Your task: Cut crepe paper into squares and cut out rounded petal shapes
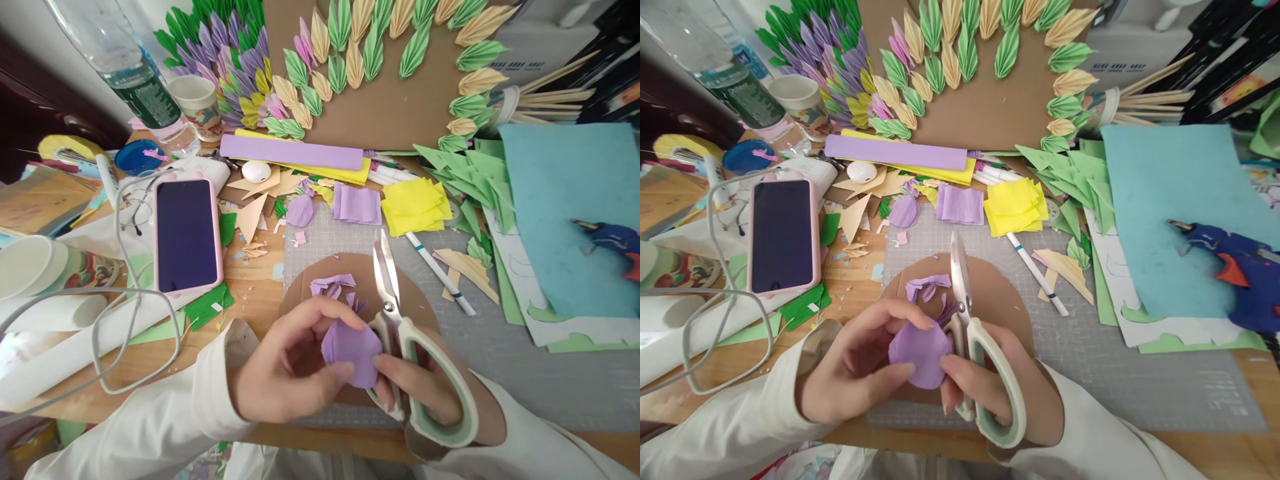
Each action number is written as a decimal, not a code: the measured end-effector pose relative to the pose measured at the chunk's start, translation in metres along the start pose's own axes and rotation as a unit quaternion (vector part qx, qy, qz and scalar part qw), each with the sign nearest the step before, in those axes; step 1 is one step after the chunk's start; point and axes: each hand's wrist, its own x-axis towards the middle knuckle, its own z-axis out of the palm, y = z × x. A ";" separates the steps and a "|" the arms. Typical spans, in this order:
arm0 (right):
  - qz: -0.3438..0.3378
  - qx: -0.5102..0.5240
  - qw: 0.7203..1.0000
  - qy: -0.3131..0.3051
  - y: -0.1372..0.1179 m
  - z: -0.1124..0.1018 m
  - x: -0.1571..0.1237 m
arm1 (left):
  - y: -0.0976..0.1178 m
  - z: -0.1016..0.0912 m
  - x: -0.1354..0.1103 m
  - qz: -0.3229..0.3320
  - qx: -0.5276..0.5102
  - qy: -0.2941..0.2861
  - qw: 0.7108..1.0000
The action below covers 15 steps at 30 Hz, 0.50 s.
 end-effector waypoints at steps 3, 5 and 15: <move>-0.021 0.004 1.000 0.022 0.004 -0.005 -0.001 | 0.002 -0.004 0.001 0.031 0.039 0.060 0.997; -0.026 0.000 0.999 0.033 0.002 -0.005 0.000 | 0.002 -0.007 0.003 0.036 0.052 0.069 0.996; -0.059 -0.068 0.991 0.100 -0.005 0.000 0.003 | 0.010 -0.007 0.006 -0.011 0.152 0.092 0.984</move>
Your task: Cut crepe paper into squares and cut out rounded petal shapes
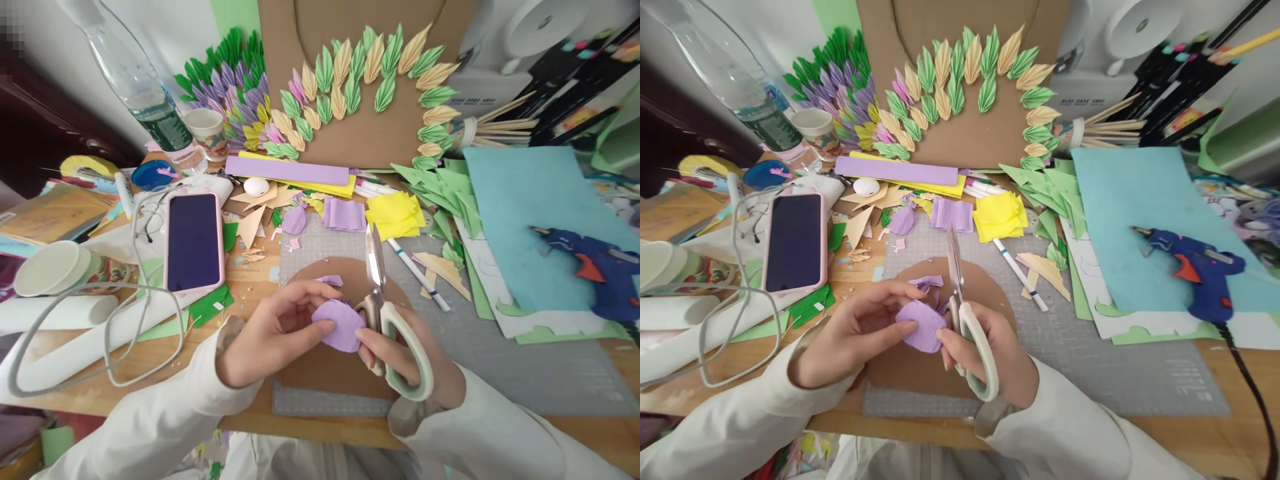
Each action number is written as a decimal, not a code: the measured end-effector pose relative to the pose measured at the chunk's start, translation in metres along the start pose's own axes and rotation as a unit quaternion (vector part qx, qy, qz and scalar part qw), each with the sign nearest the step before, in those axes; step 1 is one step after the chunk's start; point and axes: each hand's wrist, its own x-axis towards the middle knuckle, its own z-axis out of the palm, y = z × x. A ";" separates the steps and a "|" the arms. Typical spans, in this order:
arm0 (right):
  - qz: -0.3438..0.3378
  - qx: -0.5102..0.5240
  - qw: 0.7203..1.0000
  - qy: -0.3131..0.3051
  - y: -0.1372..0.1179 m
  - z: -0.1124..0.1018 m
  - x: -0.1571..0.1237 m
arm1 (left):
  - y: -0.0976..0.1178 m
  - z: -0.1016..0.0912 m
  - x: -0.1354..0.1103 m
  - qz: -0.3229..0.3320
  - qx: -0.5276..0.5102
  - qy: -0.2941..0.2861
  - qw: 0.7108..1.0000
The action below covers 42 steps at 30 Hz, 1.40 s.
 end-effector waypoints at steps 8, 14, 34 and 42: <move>-0.031 0.037 0.995 0.082 0.002 0.004 0.003 | 0.009 0.011 -0.008 0.047 0.088 0.122 0.988; -0.062 0.035 0.989 0.127 -0.003 0.003 0.004 | 0.016 0.026 -0.019 0.017 0.139 0.121 0.983; -0.117 0.066 0.984 0.119 -0.006 0.005 -0.001 | 0.013 0.032 -0.024 -0.090 -0.117 0.070 0.987; -0.068 0.065 0.992 0.085 -0.006 0.002 0.002 | 0.016 0.019 -0.021 -0.118 -0.097 0.016 0.988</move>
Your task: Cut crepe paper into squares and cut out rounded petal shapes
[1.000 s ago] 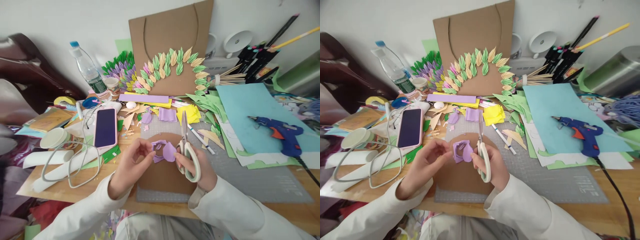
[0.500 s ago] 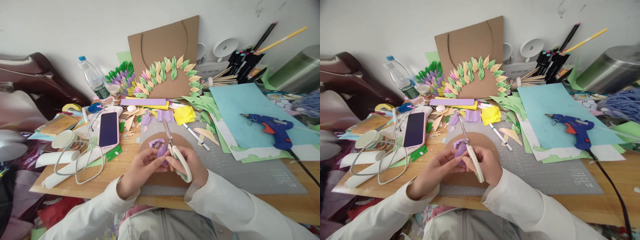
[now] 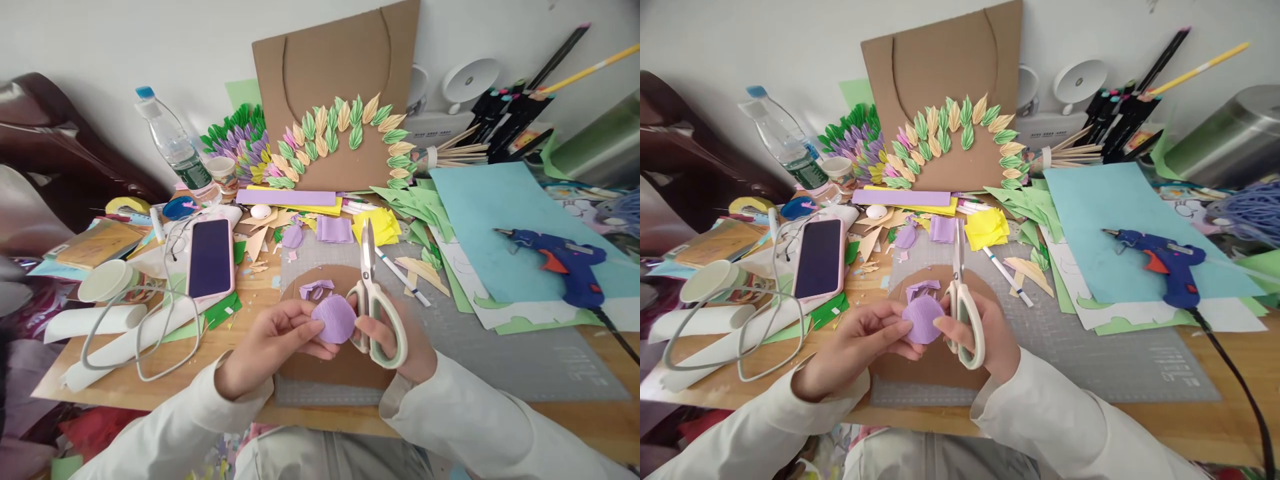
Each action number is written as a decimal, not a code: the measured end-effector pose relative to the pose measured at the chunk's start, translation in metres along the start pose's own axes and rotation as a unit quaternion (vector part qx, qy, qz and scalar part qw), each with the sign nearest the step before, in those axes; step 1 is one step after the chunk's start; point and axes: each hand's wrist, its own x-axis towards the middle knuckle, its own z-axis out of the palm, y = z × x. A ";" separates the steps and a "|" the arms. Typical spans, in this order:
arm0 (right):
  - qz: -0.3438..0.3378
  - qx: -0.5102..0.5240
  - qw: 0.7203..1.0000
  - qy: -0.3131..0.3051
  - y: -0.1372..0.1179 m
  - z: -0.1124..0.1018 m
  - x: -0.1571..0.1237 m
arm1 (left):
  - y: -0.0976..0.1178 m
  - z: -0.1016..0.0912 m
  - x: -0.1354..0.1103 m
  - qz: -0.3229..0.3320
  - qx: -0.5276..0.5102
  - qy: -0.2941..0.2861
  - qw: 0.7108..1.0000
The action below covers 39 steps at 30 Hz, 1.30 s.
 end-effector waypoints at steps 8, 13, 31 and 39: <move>0.026 -0.018 0.998 0.049 0.004 0.001 -0.001 | 0.001 -0.005 0.014 0.039 0.053 0.014 0.998; 0.034 -0.029 0.997 0.064 0.005 0.002 0.000 | 0.007 -0.005 0.025 0.121 0.158 0.087 0.976; 0.077 0.053 0.994 0.059 -0.004 0.001 0.012 | 0.121 -0.105 0.145 0.098 0.643 -0.042 0.758; 0.065 0.053 0.995 0.054 -0.004 -0.001 0.013 | 0.117 -0.096 0.154 0.115 0.709 0.026 0.695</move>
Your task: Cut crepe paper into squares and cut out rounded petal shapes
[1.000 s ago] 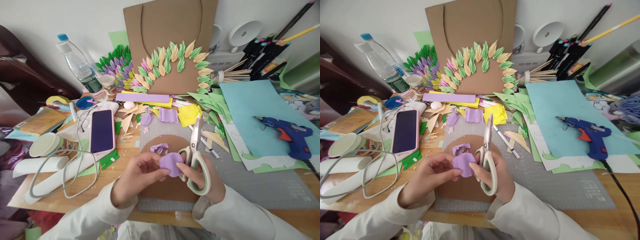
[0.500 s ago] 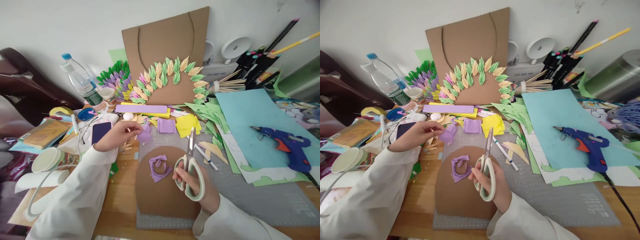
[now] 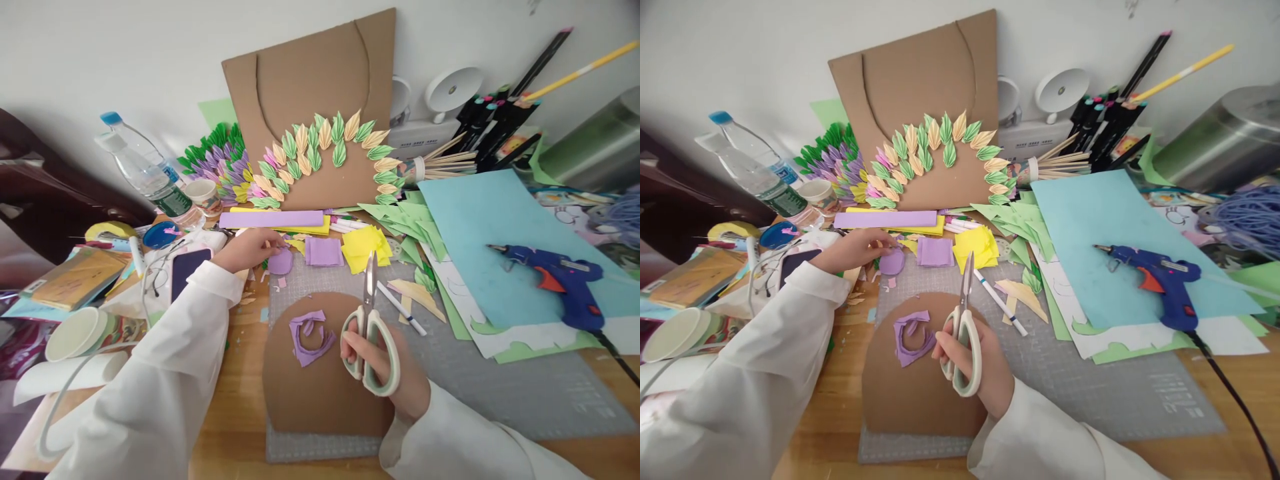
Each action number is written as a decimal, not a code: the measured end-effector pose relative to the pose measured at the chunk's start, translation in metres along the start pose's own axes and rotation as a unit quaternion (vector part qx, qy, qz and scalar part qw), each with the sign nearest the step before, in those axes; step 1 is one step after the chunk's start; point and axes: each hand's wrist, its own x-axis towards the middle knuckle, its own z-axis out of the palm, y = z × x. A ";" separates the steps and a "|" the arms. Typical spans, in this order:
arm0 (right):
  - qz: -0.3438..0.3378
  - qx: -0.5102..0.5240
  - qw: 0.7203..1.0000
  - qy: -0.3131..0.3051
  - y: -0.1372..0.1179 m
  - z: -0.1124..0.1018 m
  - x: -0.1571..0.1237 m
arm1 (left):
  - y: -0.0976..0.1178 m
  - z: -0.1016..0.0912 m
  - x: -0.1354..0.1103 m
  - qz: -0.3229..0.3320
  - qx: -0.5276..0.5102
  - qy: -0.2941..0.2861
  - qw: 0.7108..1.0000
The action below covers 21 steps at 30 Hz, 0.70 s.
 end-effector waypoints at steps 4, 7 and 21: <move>-0.009 0.000 1.000 -0.001 0.004 -0.001 0.001 | 0.038 0.005 -0.038 -0.003 0.043 0.072 0.996; -0.013 0.002 1.000 0.003 0.008 -0.002 0.003 | 0.073 0.027 -0.076 0.040 0.018 0.035 0.998; -0.061 0.025 0.998 -0.014 0.010 -0.009 0.007 | 0.102 0.098 -0.139 0.029 -0.105 0.064 0.992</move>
